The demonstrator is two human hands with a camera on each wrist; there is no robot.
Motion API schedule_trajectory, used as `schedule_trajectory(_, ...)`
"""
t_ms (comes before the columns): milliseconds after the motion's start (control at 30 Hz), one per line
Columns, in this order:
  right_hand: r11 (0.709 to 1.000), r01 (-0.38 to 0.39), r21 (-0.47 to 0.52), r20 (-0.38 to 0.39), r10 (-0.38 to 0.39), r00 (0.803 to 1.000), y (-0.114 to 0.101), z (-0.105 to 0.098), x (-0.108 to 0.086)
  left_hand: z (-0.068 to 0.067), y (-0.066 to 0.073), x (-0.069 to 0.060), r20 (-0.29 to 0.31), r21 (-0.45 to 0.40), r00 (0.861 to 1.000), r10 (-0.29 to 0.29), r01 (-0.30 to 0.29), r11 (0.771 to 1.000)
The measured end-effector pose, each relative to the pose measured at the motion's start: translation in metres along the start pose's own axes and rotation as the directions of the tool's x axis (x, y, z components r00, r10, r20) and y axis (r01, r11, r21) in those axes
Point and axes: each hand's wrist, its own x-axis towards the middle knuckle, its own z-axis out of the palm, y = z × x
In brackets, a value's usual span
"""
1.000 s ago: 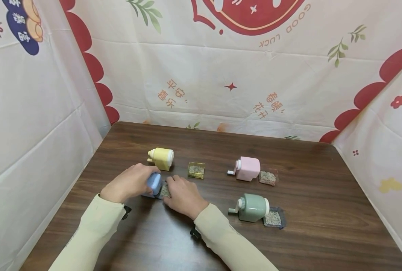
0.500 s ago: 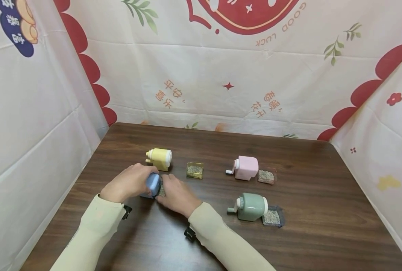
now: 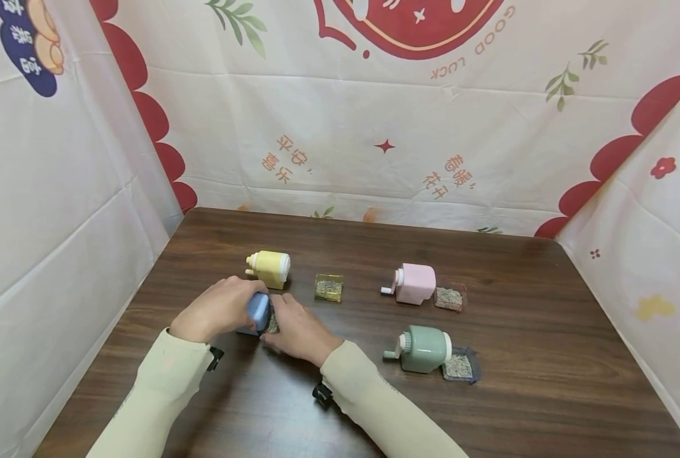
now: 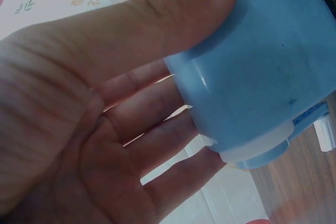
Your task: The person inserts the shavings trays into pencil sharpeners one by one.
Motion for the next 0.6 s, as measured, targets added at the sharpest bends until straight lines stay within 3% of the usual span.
schedule_trajectory(167,1.000,-0.011,0.004,0.036,0.010,0.999,-0.001,-0.015,-0.002,0.000,0.000,-0.001,0.001,-0.002,1.000,-0.005,0.005,1.000)
schedule_trajectory(400,0.995,-0.073,-0.065,0.049,0.076,0.996,0.002,-0.040,-0.004,0.000,-0.001,-0.001,0.006,-0.006,1.000,-0.007,0.007,1.000)
schedule_trajectory(600,0.992,-0.018,-0.125,0.049,0.024,0.998,0.016,-0.037,-0.004,0.000,0.000,-0.001,-0.004,0.000,1.000,-0.009,0.009,1.000)
